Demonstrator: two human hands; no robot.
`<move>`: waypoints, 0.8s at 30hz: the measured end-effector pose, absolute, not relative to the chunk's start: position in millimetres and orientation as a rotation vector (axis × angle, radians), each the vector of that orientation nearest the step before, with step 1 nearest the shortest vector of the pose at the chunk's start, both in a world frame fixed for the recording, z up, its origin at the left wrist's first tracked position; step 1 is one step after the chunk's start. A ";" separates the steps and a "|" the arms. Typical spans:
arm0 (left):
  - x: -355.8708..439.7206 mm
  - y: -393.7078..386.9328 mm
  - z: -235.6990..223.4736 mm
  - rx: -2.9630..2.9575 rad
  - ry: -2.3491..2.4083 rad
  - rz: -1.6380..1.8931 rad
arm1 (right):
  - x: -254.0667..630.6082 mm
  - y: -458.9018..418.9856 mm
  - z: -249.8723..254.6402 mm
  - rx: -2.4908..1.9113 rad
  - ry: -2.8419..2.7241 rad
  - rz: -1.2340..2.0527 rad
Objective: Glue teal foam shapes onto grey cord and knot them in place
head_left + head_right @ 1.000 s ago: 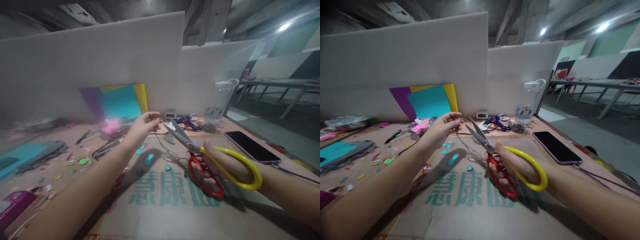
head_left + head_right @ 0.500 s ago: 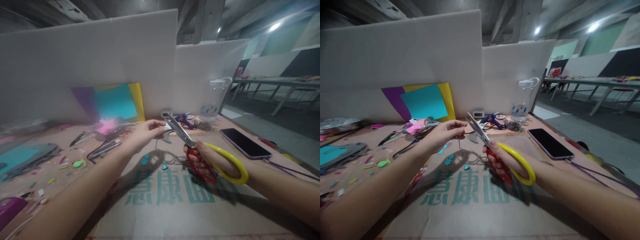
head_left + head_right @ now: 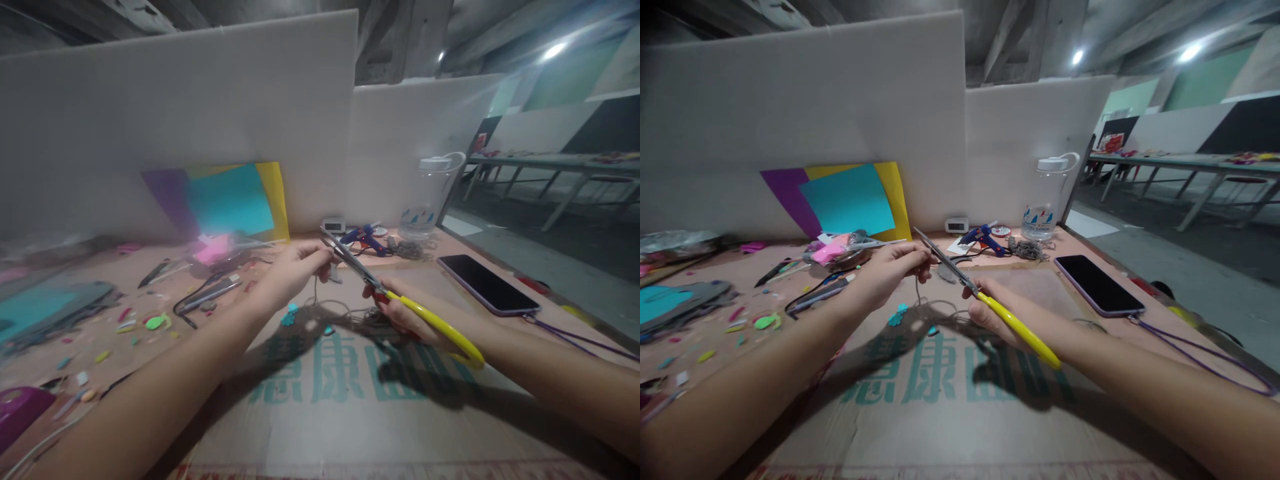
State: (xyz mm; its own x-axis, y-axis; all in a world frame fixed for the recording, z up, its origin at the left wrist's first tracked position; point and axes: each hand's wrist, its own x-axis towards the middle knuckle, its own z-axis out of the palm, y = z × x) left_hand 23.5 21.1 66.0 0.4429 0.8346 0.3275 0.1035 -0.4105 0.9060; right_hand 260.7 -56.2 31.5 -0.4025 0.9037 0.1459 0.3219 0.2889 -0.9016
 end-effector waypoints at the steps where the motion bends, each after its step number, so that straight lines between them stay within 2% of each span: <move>1: 24.9 19.1 66.4 1.817 0.810 1.048 | 260.3 -55.7 32.8 -1.117 -1.937 1.001; 4: 29.1 12.1 68.2 1.834 0.842 1.054 | 258.8 -53.3 31.2 -1.166 -1.995 0.810; 11: 29.8 7.2 69.9 1.908 0.844 1.062 | 257.5 -50.3 25.1 -1.217 -1.955 0.701; 24: 24.5 8.4 73.8 2.077 0.922 0.984 | 253.2 -50.0 42.5 -1.378 -1.919 0.846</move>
